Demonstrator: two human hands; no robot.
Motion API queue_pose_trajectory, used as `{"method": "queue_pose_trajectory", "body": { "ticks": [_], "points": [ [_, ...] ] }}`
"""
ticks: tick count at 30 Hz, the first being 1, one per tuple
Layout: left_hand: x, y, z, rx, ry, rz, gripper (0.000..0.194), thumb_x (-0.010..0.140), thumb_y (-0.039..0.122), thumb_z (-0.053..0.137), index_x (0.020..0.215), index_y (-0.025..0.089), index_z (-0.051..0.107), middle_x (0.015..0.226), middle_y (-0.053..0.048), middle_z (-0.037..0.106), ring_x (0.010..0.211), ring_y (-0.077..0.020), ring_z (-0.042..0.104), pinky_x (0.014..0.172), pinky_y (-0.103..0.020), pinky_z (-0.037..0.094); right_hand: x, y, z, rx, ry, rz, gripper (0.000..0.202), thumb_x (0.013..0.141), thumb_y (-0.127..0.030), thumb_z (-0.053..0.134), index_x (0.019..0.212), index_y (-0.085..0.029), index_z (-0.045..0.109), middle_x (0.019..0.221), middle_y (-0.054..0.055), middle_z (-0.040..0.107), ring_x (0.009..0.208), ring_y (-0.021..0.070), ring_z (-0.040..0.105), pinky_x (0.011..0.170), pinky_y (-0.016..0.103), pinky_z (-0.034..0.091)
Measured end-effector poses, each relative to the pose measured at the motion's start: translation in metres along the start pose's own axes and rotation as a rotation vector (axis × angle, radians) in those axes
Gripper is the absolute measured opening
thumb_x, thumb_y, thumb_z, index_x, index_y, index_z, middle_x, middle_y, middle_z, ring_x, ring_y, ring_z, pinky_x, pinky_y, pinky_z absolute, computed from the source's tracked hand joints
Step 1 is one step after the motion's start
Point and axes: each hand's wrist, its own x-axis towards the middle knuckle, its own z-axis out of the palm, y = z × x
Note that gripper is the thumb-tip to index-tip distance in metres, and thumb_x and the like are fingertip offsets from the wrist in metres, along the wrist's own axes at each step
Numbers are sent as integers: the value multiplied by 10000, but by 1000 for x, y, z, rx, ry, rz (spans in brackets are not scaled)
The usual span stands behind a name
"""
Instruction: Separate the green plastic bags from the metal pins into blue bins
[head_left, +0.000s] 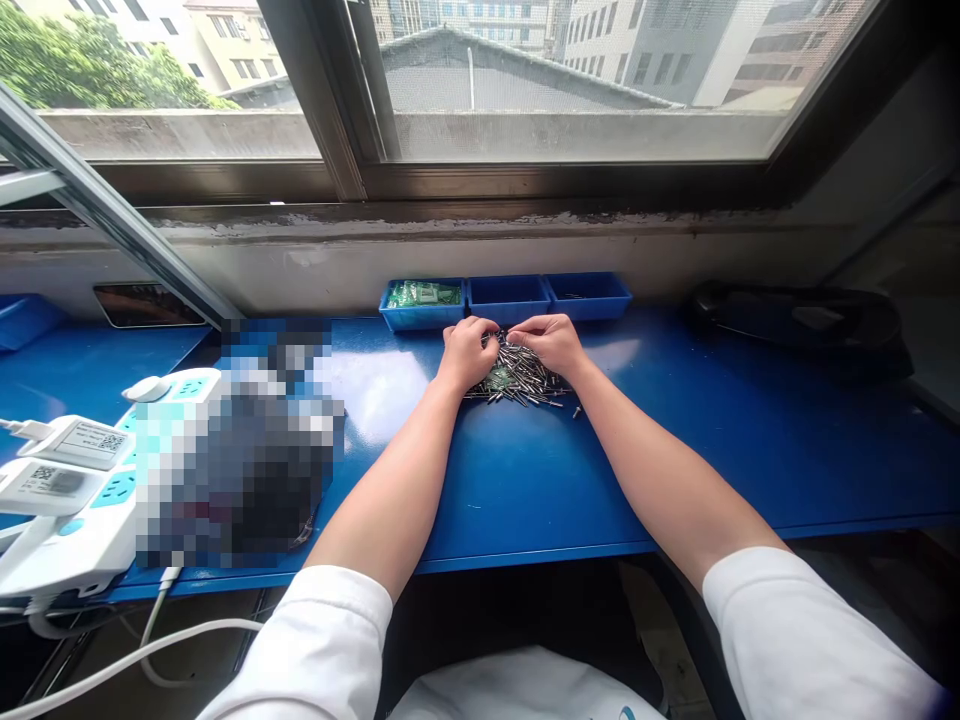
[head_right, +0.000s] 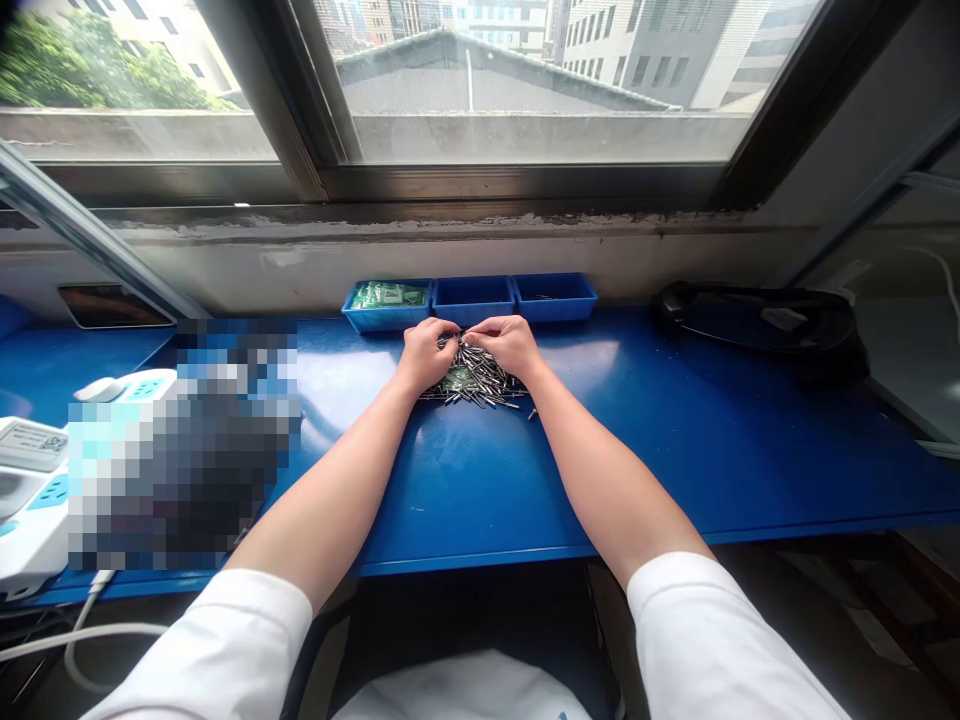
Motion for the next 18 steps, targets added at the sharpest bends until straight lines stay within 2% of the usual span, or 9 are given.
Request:
{"method": "queue_pose_trajectory", "body": {
  "ticks": [3, 6, 11, 14, 18],
  "points": [
    [-3, 3, -3, -39, -20, 102, 207, 791, 198, 568, 966, 227, 675, 1045, -17, 719, 1044, -195, 633, 1000, -353, 394, 3, 2, 1, 65, 107, 9, 328, 588, -474, 811, 720, -178, 760, 650, 28, 707, 580, 145, 591, 588, 293, 487],
    [-4, 5, -3, -53, -72, 142, 235, 783, 243, 610, 1010, 228, 669, 1044, -15, 728, 1006, -192, 648, 985, -349, 391, 5, 3, 4, 95, 180, 46, 385, 588, -527, 796, 729, -172, 740, 626, 24, 695, 503, 121, 545, 500, 275, 442],
    [-1, 3, 1, -51, -42, 116, 215, 901, 371, 543, 955, 224, 691, 978, -31, 746, 940, -182, 669, 946, -344, 395, 3, 0, 7, 85, 166, 85, 451, 582, -610, 780, 688, -180, 698, 634, 40, 700, 485, 122, 537, 479, 275, 436],
    [1, -1, 3, -24, -57, 96, 221, 927, 335, 504, 956, 228, 695, 992, -38, 749, 952, -187, 668, 942, -347, 391, 2, -2, 8, 60, 161, 77, 459, 589, -628, 773, 642, -186, 661, 606, 35, 683, 486, 124, 540, 493, 279, 446],
    [1, -3, 5, -4, -83, 74, 241, 937, 286, 465, 906, 230, 698, 963, -29, 752, 947, -189, 666, 943, -363, 378, 0, -5, 7, 69, 125, 45, 466, 595, -641, 763, 685, -195, 666, 610, 17, 671, 509, 132, 563, 509, 278, 459]
  ]
}}
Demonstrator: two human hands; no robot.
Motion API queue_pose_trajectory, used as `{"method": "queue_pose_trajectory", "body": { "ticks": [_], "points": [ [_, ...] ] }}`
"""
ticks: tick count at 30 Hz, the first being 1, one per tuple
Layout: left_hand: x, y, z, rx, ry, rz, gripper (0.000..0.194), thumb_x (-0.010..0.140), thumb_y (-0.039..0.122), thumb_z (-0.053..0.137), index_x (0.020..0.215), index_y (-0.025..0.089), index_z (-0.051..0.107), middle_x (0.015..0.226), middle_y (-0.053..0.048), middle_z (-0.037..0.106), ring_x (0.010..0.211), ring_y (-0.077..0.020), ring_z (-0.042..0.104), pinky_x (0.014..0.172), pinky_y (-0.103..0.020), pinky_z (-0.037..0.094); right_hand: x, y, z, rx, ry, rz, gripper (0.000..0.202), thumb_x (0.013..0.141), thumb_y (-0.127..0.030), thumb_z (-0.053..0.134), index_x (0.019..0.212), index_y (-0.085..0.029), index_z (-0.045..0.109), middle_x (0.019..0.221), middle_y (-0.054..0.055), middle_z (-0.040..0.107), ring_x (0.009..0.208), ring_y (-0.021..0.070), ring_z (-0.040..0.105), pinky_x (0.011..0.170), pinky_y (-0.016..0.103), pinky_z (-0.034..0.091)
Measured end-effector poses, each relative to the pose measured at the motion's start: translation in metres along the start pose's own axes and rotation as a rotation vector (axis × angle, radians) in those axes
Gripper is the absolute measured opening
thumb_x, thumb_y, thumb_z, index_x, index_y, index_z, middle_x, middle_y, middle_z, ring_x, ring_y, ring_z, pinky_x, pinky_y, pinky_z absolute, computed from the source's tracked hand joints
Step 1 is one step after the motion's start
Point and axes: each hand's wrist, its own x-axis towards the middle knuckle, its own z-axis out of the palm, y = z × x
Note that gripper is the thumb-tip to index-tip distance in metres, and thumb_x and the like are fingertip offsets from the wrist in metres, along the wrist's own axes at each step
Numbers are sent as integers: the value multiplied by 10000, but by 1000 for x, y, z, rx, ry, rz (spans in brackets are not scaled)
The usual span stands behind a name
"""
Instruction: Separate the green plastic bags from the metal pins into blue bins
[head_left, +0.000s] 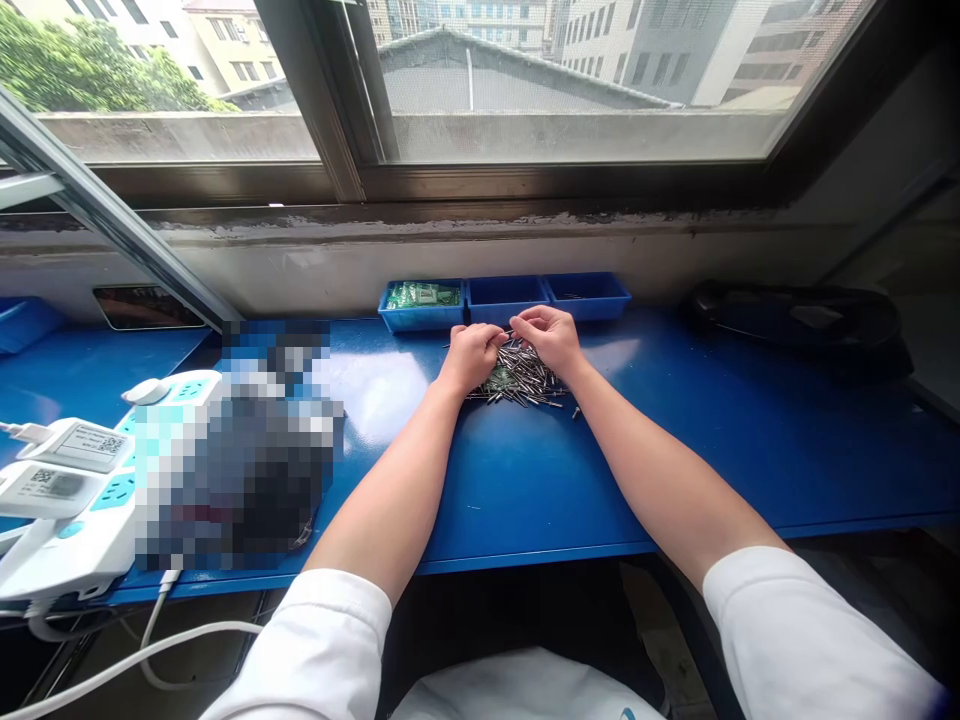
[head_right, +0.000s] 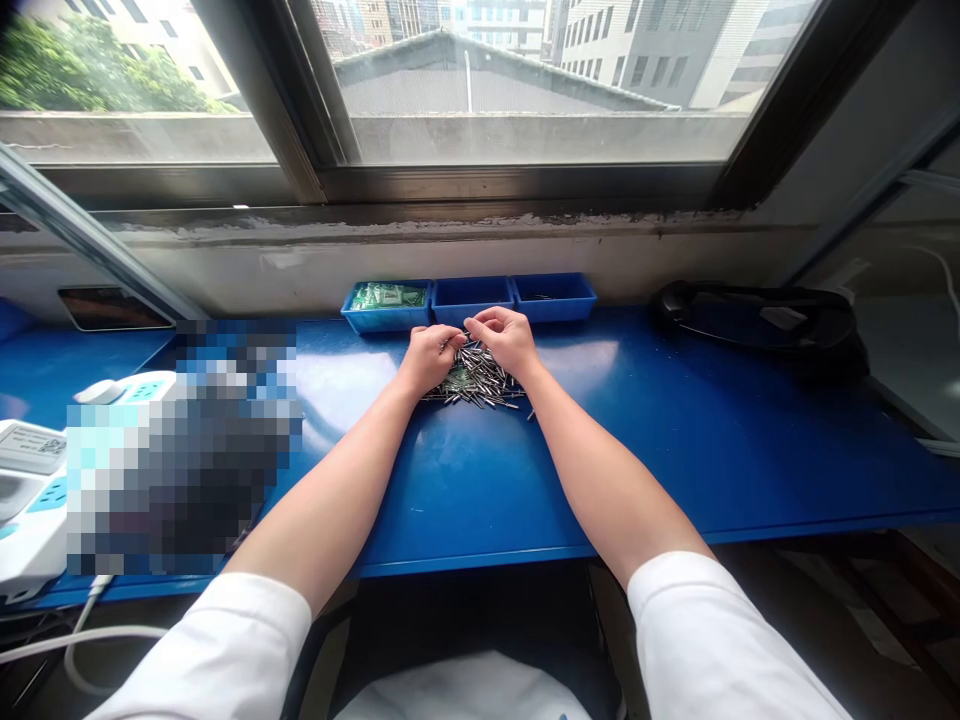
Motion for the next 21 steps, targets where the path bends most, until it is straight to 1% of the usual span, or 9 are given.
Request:
{"method": "queue_pose_trajectory", "body": {
  "ticks": [3, 5, 8, 10, 12, 14, 16, 18, 21],
  "points": [
    [-1, 1, -1, 16, -28, -27, 251, 939, 305, 463, 901, 231, 700, 957, -30, 749, 951, -194, 662, 955, -373, 370, -1, -2, -2, -63, -27, -29, 452, 617, -635, 749, 648, -190, 679, 592, 15, 659, 507, 129, 549, 507, 274, 440],
    [-2, 4, -2, 18, -26, -27, 252, 940, 342, 473, 927, 233, 700, 983, -33, 744, 972, -200, 657, 966, -376, 364, -1, -2, -4, -95, -22, -35, 441, 640, -625, 735, 637, -186, 688, 586, 18, 658, 507, 130, 542, 506, 275, 428],
    [-2, 6, -5, 10, 40, -37, 272, 930, 403, 499, 1037, 228, 678, 1052, -44, 729, 1027, -209, 642, 976, -372, 366, 1, 2, -8, -149, 37, -55, 418, 687, -603, 703, 686, -186, 707, 651, 29, 687, 562, 148, 577, 555, 286, 461],
    [-1, 5, -6, 14, 115, -75, 296, 925, 414, 504, 1081, 215, 659, 1089, -56, 716, 1056, -215, 631, 976, -371, 374, 4, 4, -12, -243, 116, -95, 385, 728, -569, 672, 763, -189, 723, 758, 42, 720, 649, 171, 614, 635, 308, 500],
    [0, 3, -6, 32, 165, -129, 295, 929, 402, 491, 1072, 205, 657, 1109, -68, 708, 1076, -223, 622, 973, -375, 383, 6, 5, -17, -385, 191, -147, 358, 773, -511, 635, 894, -188, 733, 903, 62, 740, 764, 199, 635, 746, 343, 519],
    [1, 0, -5, 52, 172, -177, 286, 927, 386, 482, 1054, 200, 659, 1118, -78, 702, 1089, -233, 615, 967, -378, 397, 8, 6, -23, -550, 241, -180, 384, 806, -443, 594, 1050, -172, 712, 1050, 88, 729, 919, 236, 625, 866, 387, 502],
    [1, -3, -3, 62, 153, -201, 277, 919, 371, 483, 1046, 199, 659, 1122, -83, 696, 1092, -239, 611, 963, -380, 413, 10, 7, -28, -706, 276, -169, 450, 816, -394, 565, 1184, -153, 661, 1180, 113, 691, 1075, 278, 568, 959, 443, 456],
    [2, -5, -2, 68, 127, -214, 261, 906, 355, 493, 1034, 204, 662, 1125, -84, 690, 1089, -243, 612, 963, -387, 423, 12, 10, -33, -834, 298, -128, 522, 817, -389, 547, 1278, -151, 600, 1285, 129, 636, 1151, 322, 498, 978, 519, 418],
    [2, -6, -1, 75, 93, -227, 229, 886, 333, 512, 1009, 218, 668, 1121, -85, 688, 1083, -254, 615, 968, -406, 429, 14, 17, -39, -942, 315, -75, 600, 817, -432, 538, 1352, -162, 527, 1391, 151, 549, 1136, 366, 445, 923, 594, 401]
  ]
}}
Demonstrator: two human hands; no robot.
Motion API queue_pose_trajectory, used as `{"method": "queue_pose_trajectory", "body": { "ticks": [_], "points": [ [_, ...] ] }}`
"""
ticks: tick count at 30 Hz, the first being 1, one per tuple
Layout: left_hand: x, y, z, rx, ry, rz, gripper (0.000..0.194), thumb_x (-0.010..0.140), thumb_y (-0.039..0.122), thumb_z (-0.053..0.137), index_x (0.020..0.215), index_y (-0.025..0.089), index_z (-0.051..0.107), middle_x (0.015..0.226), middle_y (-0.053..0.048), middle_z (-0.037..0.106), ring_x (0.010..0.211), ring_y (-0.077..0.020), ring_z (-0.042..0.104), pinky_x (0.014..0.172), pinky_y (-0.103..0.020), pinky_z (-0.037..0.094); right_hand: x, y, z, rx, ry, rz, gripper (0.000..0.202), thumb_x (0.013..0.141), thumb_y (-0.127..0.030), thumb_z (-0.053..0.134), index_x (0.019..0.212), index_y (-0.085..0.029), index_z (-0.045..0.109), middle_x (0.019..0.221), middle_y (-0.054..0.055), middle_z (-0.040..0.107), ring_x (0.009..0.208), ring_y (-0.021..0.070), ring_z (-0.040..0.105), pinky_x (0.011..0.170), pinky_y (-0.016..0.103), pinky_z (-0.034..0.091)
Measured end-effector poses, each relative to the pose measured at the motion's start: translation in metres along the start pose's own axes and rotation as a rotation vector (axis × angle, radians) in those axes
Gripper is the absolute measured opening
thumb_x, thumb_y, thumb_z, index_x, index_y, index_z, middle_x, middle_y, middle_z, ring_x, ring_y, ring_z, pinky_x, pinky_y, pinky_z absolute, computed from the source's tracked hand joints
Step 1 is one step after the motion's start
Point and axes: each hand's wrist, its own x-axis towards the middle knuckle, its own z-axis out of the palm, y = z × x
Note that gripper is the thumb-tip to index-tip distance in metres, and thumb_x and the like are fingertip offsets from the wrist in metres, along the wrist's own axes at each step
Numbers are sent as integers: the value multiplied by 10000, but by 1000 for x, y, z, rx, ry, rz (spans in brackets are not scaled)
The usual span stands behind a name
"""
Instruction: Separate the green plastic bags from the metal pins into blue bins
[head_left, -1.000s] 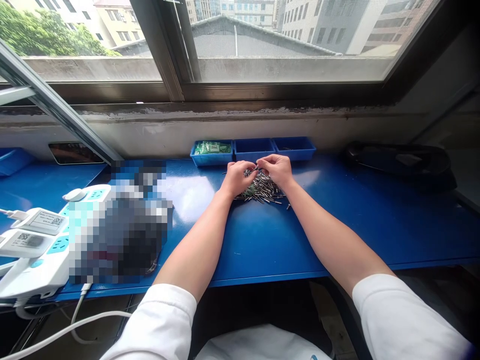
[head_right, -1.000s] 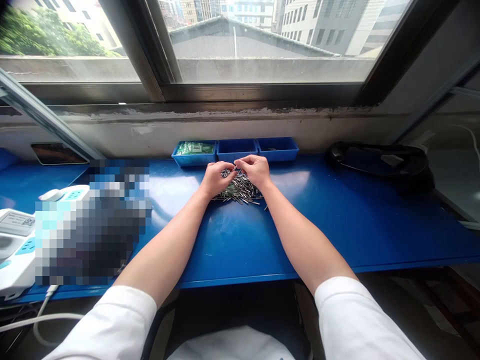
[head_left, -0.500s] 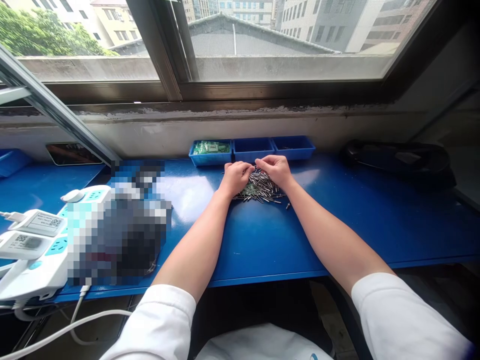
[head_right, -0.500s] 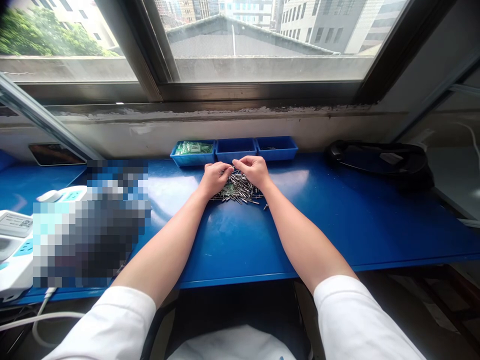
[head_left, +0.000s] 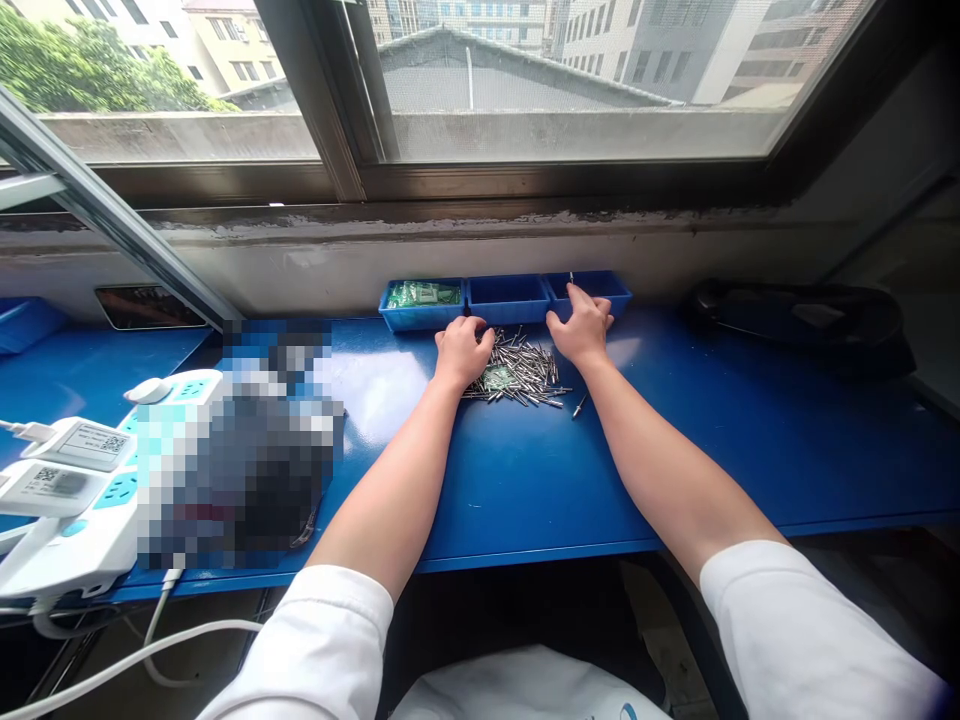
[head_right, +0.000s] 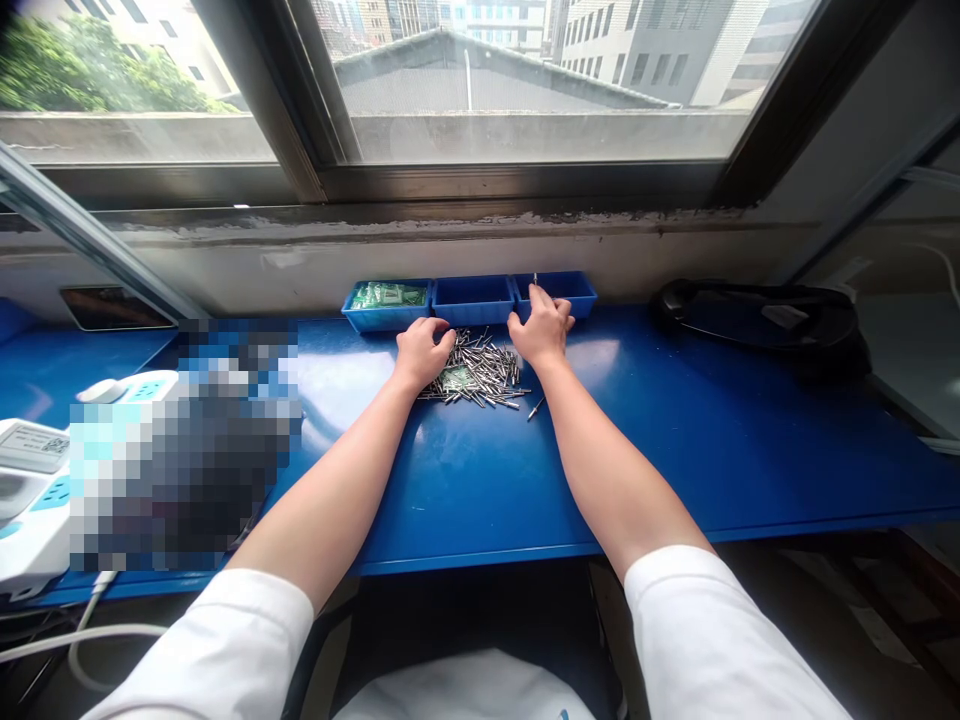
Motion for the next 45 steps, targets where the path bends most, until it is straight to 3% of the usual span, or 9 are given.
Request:
{"method": "queue_pose_trajectory", "body": {
  "ticks": [8, 12, 15, 20, 23, 32, 38, 45],
  "points": [
    [0, 1, 0, 5, -46, -15, 204, 875, 320, 530, 994, 229, 669, 1099, -85, 689, 1073, -278, 619, 973, -440, 421, 0, 5, 9, -77, -66, 60, 720, 765, -467, 613, 1403, -177, 443, 1542, 197, 300, 1220, 417, 358, 942, 653, 354],
    [0, 3, -1, 18, -72, -15, 214, 871, 320, 530, 995, 223, 675, 1095, -91, 686, 1066, -285, 620, 957, -441, 431, -4, -5, 6, 11, -56, -117, 504, 834, -396, 548, 1275, -153, 564, 1363, 189, 482, 1225, 365, 405, 1003, 559, 381],
    [0, 3, -1, 29, -89, -11, 225, 868, 327, 533, 1004, 224, 680, 1098, -95, 686, 1072, -288, 617, 956, -439, 433, -10, -15, 4, 64, -187, -263, 379, 850, -401, 545, 1127, -166, 653, 1159, 148, 595, 1127, 318, 496, 1006, 485, 411],
    [-1, 4, -2, 41, -113, 5, 239, 875, 333, 517, 997, 222, 689, 1107, -92, 690, 1095, -290, 609, 983, -463, 407, -21, -27, 6, -30, -407, -228, 601, 847, -627, 493, 1242, -190, 616, 1189, 157, 589, 1133, 357, 494, 974, 531, 403],
    [-2, 3, -1, 52, -116, 12, 245, 876, 334, 503, 984, 228, 696, 1087, -74, 698, 1091, -271, 610, 970, -435, 417, -24, -30, 9, -79, -479, -232, 579, 870, -609, 465, 1221, -179, 631, 1198, 161, 585, 1156, 361, 484, 985, 532, 389],
    [-2, 1, 1, 76, -138, 9, 228, 871, 329, 510, 965, 238, 697, 1095, -62, 704, 1100, -259, 600, 954, -409, 419, -22, -25, 19, 79, -437, -272, 315, 806, -434, 640, 952, -160, 694, 1009, 109, 653, 1006, 283, 577, 907, 412, 456],
    [-1, -1, 2, 81, -137, 47, 235, 863, 329, 511, 966, 232, 699, 1096, -71, 698, 1091, -274, 598, 942, -435, 419, -21, -22, 20, 209, -392, -309, 130, 799, -302, 655, 812, -176, 685, 887, 67, 679, 873, 218, 601, 822, 348, 466],
    [0, 2, -1, 130, -187, 58, 261, 863, 343, 509, 1003, 231, 699, 1106, -87, 689, 1101, -291, 589, 947, -450, 422, -21, -21, 23, 161, -393, -263, 205, 777, -335, 684, 911, -193, 748, 1058, 90, 699, 1048, 297, 567, 935, 448, 446]
  ]
}}
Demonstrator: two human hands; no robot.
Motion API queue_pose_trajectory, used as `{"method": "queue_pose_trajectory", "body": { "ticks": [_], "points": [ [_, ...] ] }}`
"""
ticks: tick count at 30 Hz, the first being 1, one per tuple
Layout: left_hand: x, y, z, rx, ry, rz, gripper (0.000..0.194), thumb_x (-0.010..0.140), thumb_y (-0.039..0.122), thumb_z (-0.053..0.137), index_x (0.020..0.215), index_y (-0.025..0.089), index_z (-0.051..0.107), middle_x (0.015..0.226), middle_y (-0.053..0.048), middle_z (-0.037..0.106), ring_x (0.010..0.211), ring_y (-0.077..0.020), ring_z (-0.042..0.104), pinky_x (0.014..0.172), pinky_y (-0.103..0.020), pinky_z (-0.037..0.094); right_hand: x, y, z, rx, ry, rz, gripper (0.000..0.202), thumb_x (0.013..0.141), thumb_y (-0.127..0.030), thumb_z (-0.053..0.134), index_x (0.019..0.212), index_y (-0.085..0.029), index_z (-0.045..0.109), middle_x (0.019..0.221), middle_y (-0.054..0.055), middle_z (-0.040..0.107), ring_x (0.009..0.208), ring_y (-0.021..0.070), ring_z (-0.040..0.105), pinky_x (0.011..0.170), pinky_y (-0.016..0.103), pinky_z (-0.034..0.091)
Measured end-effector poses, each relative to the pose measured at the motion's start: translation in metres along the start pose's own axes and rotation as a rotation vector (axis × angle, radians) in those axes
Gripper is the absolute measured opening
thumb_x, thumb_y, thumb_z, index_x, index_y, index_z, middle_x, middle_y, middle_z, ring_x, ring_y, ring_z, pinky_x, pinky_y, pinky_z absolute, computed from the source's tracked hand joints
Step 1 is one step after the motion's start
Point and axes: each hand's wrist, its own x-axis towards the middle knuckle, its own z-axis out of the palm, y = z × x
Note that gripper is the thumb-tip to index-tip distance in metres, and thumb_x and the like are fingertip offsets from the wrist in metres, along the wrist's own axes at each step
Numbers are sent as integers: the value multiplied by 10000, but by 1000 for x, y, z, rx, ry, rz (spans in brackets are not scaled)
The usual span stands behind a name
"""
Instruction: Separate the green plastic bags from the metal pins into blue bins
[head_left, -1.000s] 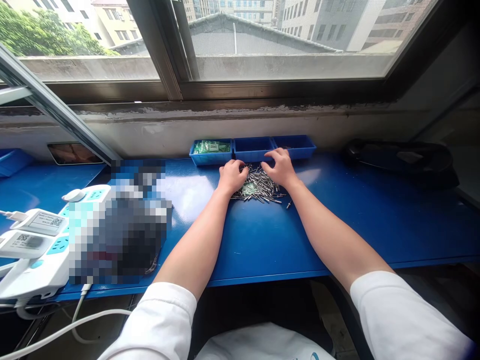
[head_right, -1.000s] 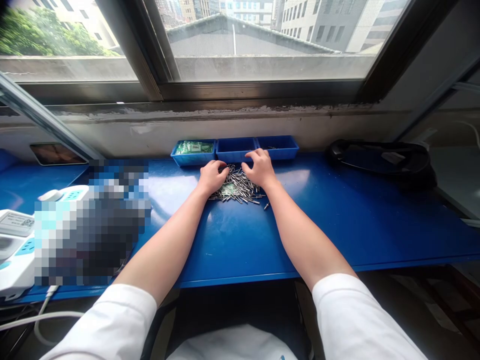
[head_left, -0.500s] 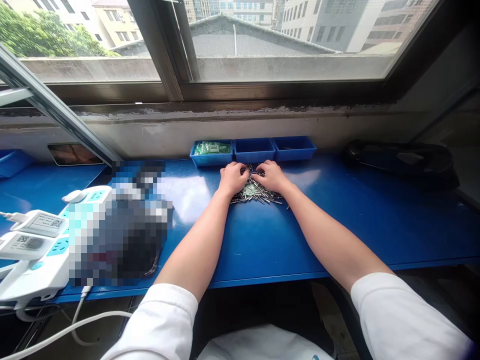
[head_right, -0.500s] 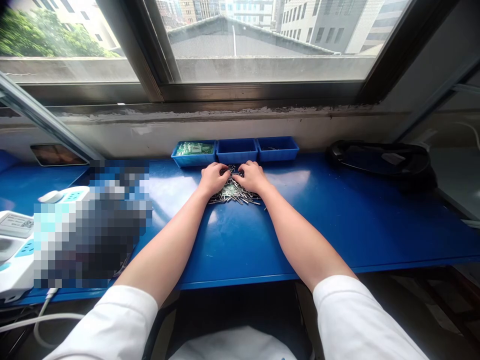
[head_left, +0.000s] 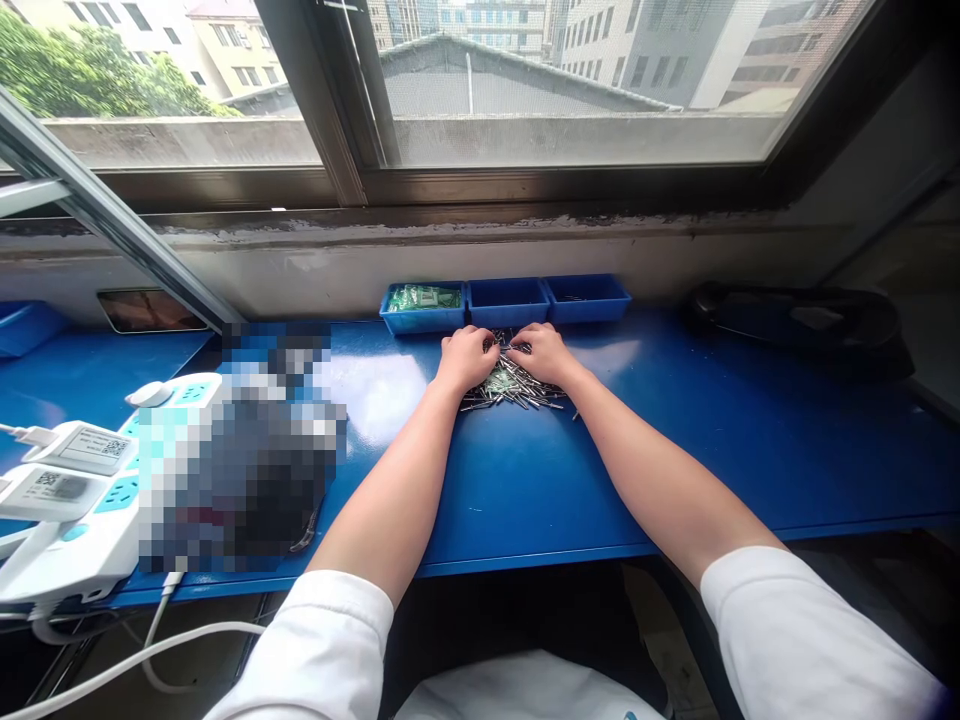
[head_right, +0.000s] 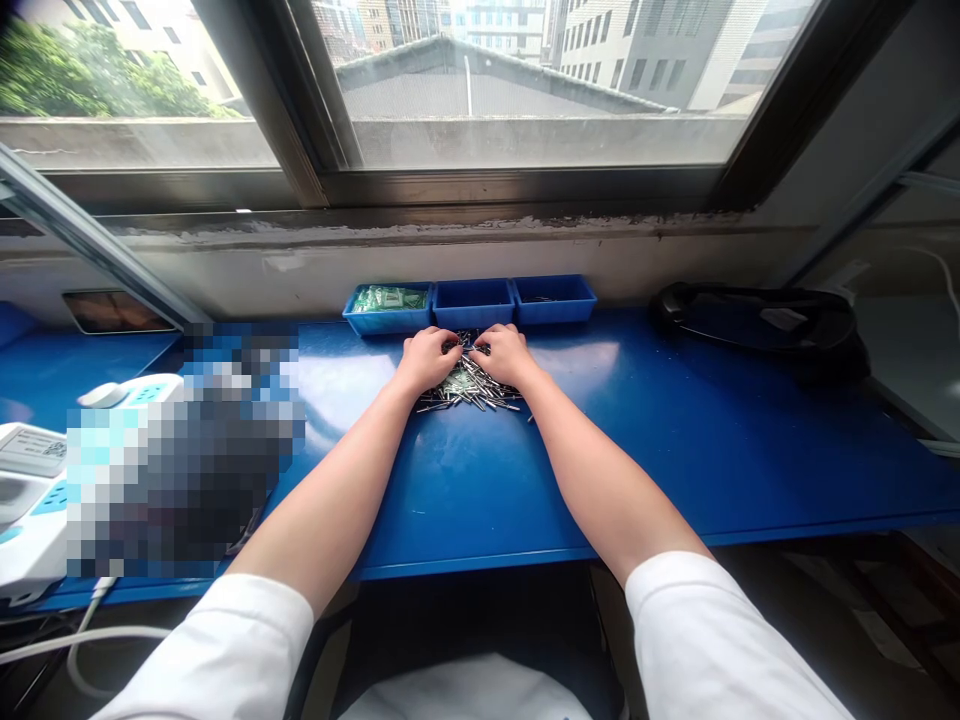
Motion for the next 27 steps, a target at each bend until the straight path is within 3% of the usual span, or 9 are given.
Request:
{"method": "queue_pose_trajectory", "body": {
  "ticks": [8, 13, 23, 27],
  "points": [
    [0, 0, 0, 9, -14, 12, 270, 871, 362, 503, 1014, 238, 696, 1123, -88, 686, 1116, -296, 579, 965, -464, 403, -1, -3, -1, 82, 94, -47, 107, 774, -269, 680, 782, -214, 772, 921, 65, 727, 932, 244, 613, 897, 401, 482],
    [-4, 3, -2, -63, 49, 61, 270, 879, 335, 500, 1060, 237, 675, 1130, -68, 691, 1120, -258, 589, 991, -441, 368, -1, -8, -5, 206, 188, -62, 118, 777, -245, 660, 771, -223, 776, 851, 40, 742, 864, 211, 654, 871, 363, 500],
    [-11, 13, -9, -144, 40, 181, 255, 876, 330, 537, 1070, 233, 671, 1124, -31, 709, 1086, -209, 613, 983, -378, 334, 1, -10, -11, 588, 197, 34, 203, 756, -382, 688, 825, -218, 787, 881, 35, 717, 842, 187, 675, 794, 317, 528],
    [-11, 15, -11, -143, 25, 202, 267, 882, 377, 549, 1066, 236, 681, 1114, -29, 717, 1076, -210, 618, 985, -370, 335, 2, -13, -12, 781, 171, 99, 263, 697, -449, 732, 763, -195, 742, 720, 25, 693, 667, 165, 637, 646, 310, 518]
  ]
}}
